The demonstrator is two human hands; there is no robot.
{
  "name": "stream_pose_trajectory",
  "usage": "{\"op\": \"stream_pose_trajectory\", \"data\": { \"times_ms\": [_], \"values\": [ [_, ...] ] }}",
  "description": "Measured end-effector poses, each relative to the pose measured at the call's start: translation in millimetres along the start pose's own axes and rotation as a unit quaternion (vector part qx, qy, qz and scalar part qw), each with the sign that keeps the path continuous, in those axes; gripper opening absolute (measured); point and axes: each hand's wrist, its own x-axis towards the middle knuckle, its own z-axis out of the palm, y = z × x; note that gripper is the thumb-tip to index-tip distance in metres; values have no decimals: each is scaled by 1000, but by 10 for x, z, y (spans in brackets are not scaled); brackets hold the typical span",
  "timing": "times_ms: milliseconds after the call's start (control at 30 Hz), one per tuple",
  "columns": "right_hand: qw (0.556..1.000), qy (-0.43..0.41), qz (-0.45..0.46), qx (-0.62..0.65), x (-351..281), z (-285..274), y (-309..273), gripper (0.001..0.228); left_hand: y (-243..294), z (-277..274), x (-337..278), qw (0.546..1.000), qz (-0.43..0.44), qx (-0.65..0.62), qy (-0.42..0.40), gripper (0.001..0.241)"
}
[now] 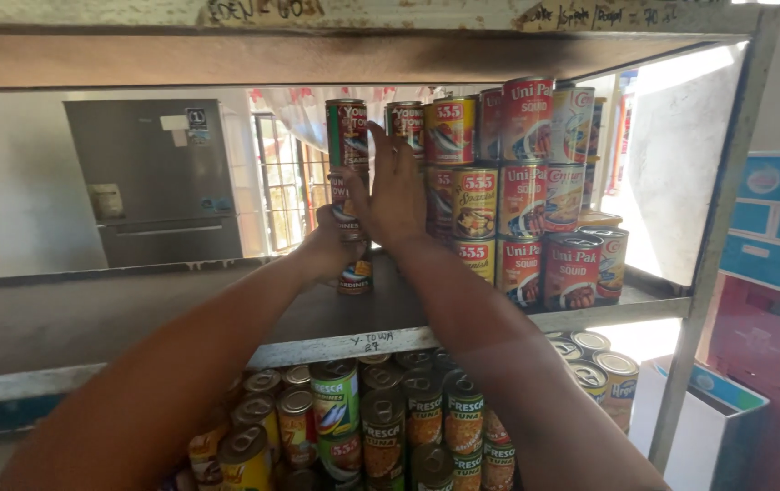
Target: Restocking canned sardines and squid from a crate on a stool onto a metal retail shelf.
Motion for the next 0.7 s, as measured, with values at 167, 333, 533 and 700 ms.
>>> {"op": "stream_pose_trajectory", "data": {
  "times_ms": [167,333,533,700],
  "values": [
    [986,-82,81,117,26,-178,-197,88,474,-87,-462,996,-79,50,-7,77],
    [965,-15,-2,261,-40,-107,-115,88,489,-109,-561,989,-40,140,-28,76],
    [931,9,31,365,-57,-411,-414,91,864,-99,-935,982,-10,187,-29,80],
    [941,73,35,329,-139,-528,-430,80,1146,-88,-1273,969,-12,247,-18,77]
  ]
}}
